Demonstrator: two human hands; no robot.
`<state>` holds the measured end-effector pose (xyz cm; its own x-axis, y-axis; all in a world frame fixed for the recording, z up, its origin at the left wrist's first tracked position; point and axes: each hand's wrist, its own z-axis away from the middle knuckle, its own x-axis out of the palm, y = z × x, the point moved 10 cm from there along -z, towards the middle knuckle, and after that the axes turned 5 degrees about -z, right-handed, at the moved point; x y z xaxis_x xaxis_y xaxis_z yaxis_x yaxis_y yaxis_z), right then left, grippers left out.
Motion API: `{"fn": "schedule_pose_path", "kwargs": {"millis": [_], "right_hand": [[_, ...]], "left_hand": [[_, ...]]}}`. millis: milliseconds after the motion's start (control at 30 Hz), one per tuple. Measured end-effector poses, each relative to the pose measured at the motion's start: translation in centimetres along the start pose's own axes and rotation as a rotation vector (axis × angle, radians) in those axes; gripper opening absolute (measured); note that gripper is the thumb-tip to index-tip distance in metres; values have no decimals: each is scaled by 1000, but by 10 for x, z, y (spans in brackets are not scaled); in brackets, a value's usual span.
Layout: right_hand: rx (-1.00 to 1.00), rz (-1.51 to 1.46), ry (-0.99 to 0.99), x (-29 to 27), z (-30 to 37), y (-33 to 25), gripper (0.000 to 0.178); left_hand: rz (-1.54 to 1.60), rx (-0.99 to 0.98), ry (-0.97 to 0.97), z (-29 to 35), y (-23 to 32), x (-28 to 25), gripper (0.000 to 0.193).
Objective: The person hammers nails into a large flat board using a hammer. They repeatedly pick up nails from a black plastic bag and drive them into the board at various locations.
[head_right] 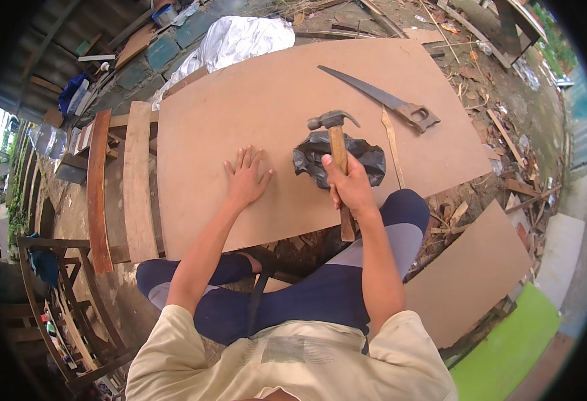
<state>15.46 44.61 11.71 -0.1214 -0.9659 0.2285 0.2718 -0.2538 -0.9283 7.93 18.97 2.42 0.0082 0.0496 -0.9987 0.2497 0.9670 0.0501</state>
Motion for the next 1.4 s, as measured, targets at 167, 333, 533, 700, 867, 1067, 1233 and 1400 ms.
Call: {"fn": "schedule_pose_path", "kwargs": {"millis": [167, 333, 533, 700, 867, 1067, 1233, 1400], "right_hand": [[75, 73, 141, -52, 2, 1, 31], [66, 36, 246, -80, -16, 25, 20], [67, 331, 268, -96, -36, 42, 20], [18, 380, 289, -100, -39, 40, 23], [48, 308, 276, -92, -35, 32, 25], [65, 217, 277, -93, -33, 34, 23], [64, 160, 223, -86, -33, 25, 22], [-78, 124, 205, -60, -32, 14, 23]], "left_hand": [[692, -37, 125, 9, 11, -26, 40], [676, 476, 409, -8, 139, -120, 17], [283, 524, 20, -51, 201, -53, 18], [206, 391, -92, -55, 190, -28, 22], [225, 349, -19, -53, 191, -29, 23], [498, 211, 5, -57, 180, -16, 18], [1307, 48, -122, -60, 155, -8, 11], [1652, -30, -175, -34, 154, -27, 8]]}}
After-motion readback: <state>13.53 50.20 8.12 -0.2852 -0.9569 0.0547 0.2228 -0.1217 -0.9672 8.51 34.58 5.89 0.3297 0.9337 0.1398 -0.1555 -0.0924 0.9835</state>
